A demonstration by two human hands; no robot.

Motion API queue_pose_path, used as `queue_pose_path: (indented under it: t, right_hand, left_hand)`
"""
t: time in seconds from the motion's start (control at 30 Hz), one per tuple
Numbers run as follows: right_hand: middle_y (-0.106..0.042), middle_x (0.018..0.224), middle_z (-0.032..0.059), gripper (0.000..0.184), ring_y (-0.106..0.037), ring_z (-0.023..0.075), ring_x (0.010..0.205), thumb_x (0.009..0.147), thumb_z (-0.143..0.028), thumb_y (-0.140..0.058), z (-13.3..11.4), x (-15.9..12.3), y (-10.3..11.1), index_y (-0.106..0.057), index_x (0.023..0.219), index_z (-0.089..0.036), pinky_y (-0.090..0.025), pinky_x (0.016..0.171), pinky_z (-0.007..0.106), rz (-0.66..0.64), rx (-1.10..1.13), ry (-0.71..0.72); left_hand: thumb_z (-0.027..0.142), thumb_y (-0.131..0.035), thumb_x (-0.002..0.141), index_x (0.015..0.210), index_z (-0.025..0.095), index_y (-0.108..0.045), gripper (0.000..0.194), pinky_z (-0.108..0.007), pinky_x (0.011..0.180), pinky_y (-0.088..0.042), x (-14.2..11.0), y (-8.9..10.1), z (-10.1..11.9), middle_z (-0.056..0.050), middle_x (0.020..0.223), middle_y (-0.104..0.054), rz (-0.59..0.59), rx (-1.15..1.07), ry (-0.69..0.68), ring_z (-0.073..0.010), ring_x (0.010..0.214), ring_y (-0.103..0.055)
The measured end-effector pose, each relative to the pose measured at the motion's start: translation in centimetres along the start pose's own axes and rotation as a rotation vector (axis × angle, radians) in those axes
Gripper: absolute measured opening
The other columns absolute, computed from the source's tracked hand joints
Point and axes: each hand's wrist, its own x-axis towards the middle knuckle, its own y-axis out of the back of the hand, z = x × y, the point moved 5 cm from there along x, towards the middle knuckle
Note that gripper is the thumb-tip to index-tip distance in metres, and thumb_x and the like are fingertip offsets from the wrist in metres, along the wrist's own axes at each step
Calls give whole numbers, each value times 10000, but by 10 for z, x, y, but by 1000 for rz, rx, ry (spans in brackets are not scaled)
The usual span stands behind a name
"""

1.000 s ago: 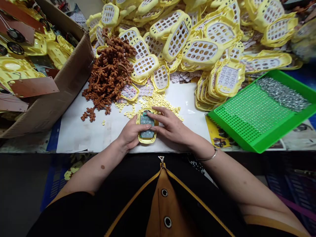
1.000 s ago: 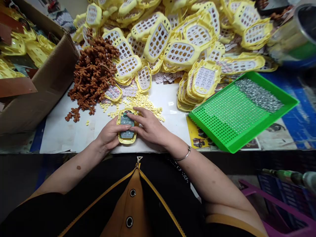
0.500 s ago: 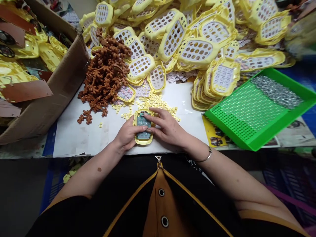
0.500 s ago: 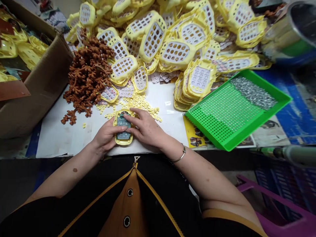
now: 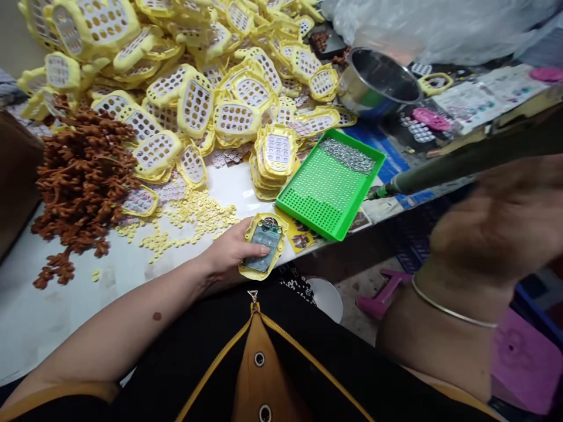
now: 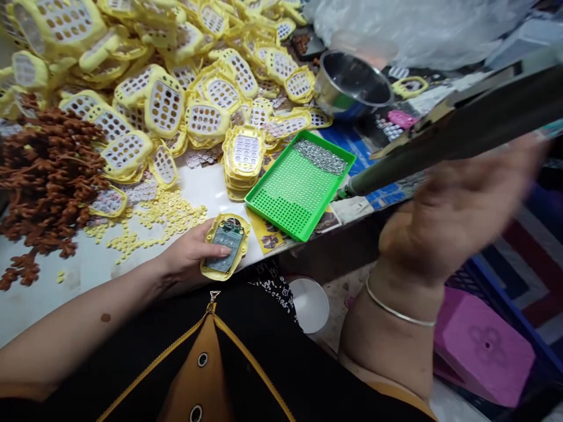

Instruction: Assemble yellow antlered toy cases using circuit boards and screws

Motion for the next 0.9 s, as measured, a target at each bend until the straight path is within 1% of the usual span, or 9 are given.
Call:
queue_pose_path:
  t: [0.03,0.1,0.17,0.23,0.3,0.37,0.43,0.6,0.9]
  right_hand:
    - [-709,883,-48,140,-701,201,964,641,-336,-836,-12,6,6,-732,728,-300,-577,736,302,15,-102,184]
    - [-689,806,-28,223,-677,149,814,617,-194,-858,-25,11,5,-739,775,-297,-558,780,290,-26,-316,418]
    - [-632,736,-16,195,-625,143,689,647,-228,-833,-22,14,-6,-730,799,-293,-545,707,308,-95,-353,403]
    - [-566,684,-15,112,-571,141,587,712,-332,-760,-15,15,-23,-698,796,-291,-513,580,325,-177,-299,352]
    - [-491,606,-35,117,-506,130,485,768,-407,-672,-7,16,-43,-655,800,-296,-461,475,317,-257,-241,333]
    - [-410,531,-66,141,-439,118,407,782,-429,-647,2,19,-58,-624,847,-306,-410,405,293,-305,-197,382]
    - [-394,517,-81,199,-426,114,390,758,-448,-679,16,23,-68,-605,881,-311,-399,384,283,-338,-191,444]
    - [-450,566,-78,242,-470,118,424,780,-472,-666,50,33,-71,-569,934,-312,-445,417,294,-392,-272,478]
    - [-451,597,-66,211,-489,107,428,783,-429,-679,59,38,-70,-604,943,-314,-439,410,287,-395,-221,473]
  left_hand:
    - [60,-786,559,1016,157,-599,504,-319,682,-522,8,-7,-4,-50,847,-708,-17,3,20,-183,707,-663]
    - [54,-779,551,1002,156,-595,497,-318,665,-521,20,-15,-11,-52,850,-702,-21,-1,68,-180,695,-658]
    - [64,-778,555,1015,159,-588,507,-325,649,-525,25,-19,-16,-62,863,-701,-1,-9,106,-186,687,-660]
    - [74,-781,560,1035,163,-579,524,-331,647,-533,25,-19,-18,-66,871,-703,28,-23,112,-191,685,-664]
    - [78,-786,562,1043,166,-570,534,-335,657,-544,24,-17,-18,-68,884,-708,58,-49,108,-195,700,-671]
    - [84,-791,564,1048,168,-561,543,-338,666,-552,22,-17,-18,-73,900,-715,84,-76,111,-200,715,-678]
    - [95,-798,566,1059,168,-555,554,-340,672,-558,21,-17,-19,-76,904,-720,100,-92,123,-204,726,-682]
    - [124,-812,571,1093,173,-554,584,-340,683,-558,23,-17,-20,-71,902,-723,103,-91,142,-207,739,-684]
    - [145,-809,605,1122,182,-564,573,-326,699,-543,24,-14,-22,-76,956,-721,74,-88,153,-206,774,-686]
